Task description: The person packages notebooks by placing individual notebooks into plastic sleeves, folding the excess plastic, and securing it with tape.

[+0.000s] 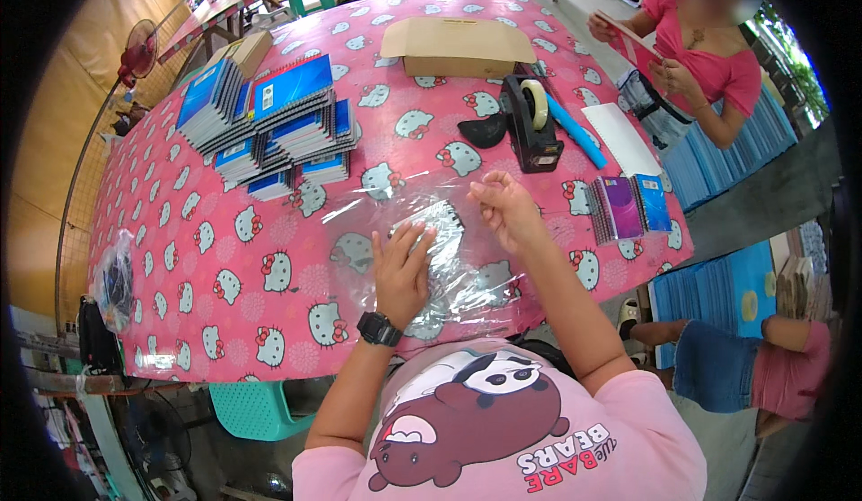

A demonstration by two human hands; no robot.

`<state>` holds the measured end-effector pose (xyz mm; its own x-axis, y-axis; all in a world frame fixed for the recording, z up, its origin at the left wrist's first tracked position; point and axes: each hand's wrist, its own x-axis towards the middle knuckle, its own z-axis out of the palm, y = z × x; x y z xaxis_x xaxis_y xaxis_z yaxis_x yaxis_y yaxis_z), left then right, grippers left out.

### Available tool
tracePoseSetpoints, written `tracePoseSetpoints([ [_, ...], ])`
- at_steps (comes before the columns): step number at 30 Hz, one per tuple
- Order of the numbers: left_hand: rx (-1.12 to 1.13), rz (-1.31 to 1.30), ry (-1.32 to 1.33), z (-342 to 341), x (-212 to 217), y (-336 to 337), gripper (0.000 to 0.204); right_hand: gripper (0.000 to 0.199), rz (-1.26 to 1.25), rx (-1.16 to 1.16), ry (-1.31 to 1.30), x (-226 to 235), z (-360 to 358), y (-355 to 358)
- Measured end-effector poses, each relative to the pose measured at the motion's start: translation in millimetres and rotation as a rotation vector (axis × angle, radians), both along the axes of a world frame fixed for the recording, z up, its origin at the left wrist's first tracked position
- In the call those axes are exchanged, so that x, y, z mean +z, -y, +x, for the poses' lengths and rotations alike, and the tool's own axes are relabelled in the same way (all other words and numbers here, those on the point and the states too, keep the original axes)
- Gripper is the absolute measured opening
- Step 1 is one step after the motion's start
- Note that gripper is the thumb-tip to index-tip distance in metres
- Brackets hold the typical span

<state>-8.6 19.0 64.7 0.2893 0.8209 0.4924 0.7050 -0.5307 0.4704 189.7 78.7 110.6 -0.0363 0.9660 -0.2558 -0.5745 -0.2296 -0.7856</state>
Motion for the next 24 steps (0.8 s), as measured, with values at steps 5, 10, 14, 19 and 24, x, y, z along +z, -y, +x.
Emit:
tracePoseSetpoints([
  [5, -0.051, 0.088, 0.268, 3.0, -9.9, -3.7, 0.045, 0.034, 0.071, 0.013, 0.192, 7.1, -37.4, 43.3],
  [10, -0.029, 0.051, 0.295, 4.4, -8.0, -2.6, 0.046, 0.036, 0.079, -0.043, 0.227, -7.2, -45.5, 52.6],
  [14, -0.036, 0.068, 0.165, 0.3, -1.6, -3.9, 0.048, 0.038, 0.075, -0.031, 0.279, -11.7, -43.9, 56.4],
  [19, -0.113, 0.042, -0.095, -7.6, 28.9, -6.1, 0.065, 0.036, 0.076, -0.016, 0.266, -21.1, -37.1, 56.4],
  [24, 0.001, -0.261, 0.508, -13.2, 12.0, -23.9, 0.078, 0.035, 0.032, 0.005, 0.209, -13.1, -42.3, 58.6],
])
